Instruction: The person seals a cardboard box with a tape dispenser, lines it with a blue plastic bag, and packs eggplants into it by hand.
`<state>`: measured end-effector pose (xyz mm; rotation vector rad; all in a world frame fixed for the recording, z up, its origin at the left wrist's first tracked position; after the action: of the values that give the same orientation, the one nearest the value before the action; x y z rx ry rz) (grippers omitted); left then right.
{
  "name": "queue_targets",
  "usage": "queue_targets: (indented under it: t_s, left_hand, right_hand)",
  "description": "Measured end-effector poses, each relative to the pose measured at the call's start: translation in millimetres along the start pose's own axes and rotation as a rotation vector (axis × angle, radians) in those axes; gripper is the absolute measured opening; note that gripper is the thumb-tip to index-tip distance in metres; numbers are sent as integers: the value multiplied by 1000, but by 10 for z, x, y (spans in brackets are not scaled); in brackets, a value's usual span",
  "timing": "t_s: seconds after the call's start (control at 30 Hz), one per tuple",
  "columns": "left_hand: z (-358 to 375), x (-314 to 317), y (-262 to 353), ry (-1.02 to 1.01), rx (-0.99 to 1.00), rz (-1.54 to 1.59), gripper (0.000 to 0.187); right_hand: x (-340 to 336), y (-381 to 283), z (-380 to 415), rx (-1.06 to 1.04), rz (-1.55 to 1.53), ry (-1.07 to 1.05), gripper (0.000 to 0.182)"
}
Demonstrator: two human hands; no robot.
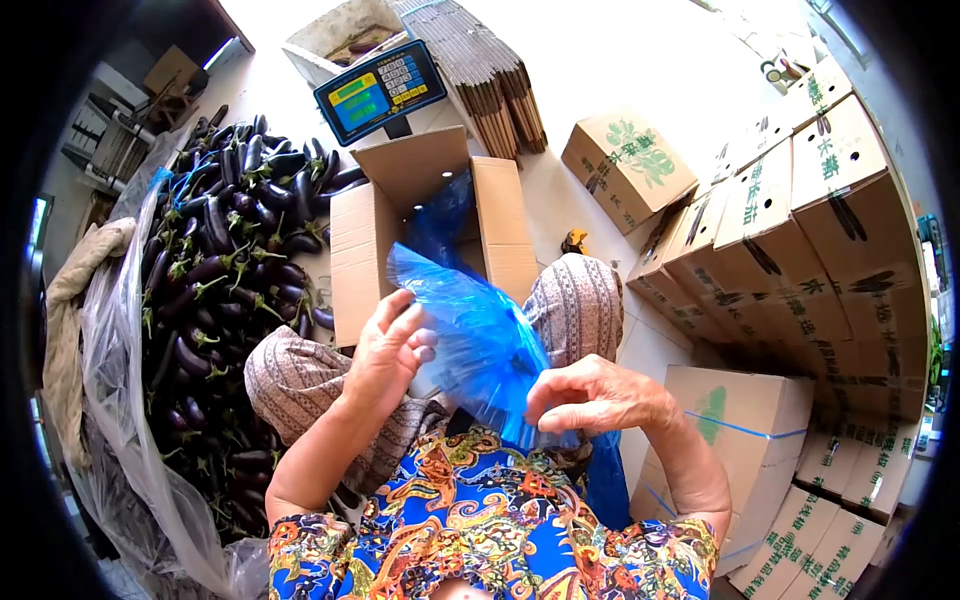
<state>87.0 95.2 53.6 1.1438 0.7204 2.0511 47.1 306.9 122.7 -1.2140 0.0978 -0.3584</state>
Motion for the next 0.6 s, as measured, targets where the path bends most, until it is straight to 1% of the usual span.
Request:
queue_targets:
  t_s: [0.03, 0.07, 0.1, 0.13, 0.17, 0.2, 0.23, 0.27, 0.3, 0.37, 0.43, 0.47, 0.5, 0.57, 0.6]
  left_hand:
    - [-41, 4, -61, -54, -33, 12, 41]
    - [-46, 72, -51, -51, -26, 20, 32]
    - [-74, 97, -50, -60, -10, 18, 32]
    - [-113, 106, -54, -69, 6, 16, 32]
    - [-151, 129, -45, -79, 24, 15, 33]
    - [-117, 205, 58, -63, 63, -23, 21]
    - [-137, 227, 67, -69, 90, -35, 19]
    - [-163, 241, 72, -76, 118, -49, 17]
    - [-178, 262, 83, -83, 146, -63, 15]
    - [-160, 328, 140, -63, 224, -68, 12]
    - [-129, 364, 196, -57, 278, -52, 10]
    - [-121, 383, 231, -64, 298, -34, 10]
    - [-110, 414, 297, -74, 319, -17, 9]
    - [-38, 495, 479, -88, 250, 109, 6]
    - [-49, 448, 524, -94, 263, 112, 6]
  right_hand:
    - [-8, -68, 5, 7, 91, 5, 25]
    - [-41, -153, 2, 15, 183, 10, 24]
    - [-59, -194, -2, 24, 275, 15, 24]
    - [-134, -342, -13, -116, 403, 185, 24]
    - [-204, -427, -24, 41, 433, 272, 33]
    - [-225, -497, -91, -14, 397, 345, 41]
    - [-236, -546, -167, -70, 361, 419, 48]
    - [-252, -473, -284, -18, 336, 483, 62]
    - [-224, -448, -409, 3, 362, 497, 68]
    - [-147, -303, -630, -61, 275, 493, 70]
    - [-168, -180, -830, -59, 43, 474, 66]
    - [-151, -176, -913, -69, -170, 428, 56]
    - [-141, -223, -961, -125, -275, 395, 43]
    - [-155, -252, -1038, -227, -406, 408, 30]
    - [-159, -241, -1092, -249, -441, 384, 26]
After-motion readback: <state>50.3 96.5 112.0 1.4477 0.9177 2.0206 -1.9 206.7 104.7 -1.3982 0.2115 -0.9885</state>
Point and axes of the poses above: each hand's wrist, its own z-axis away from the middle knuckle, its own x-axis out of the palm, y = z × x, the point moved 8 cm from there along -z, towards the middle knuckle, and after that the axes turned 2 degrees about -z, right-handed, at the moved point
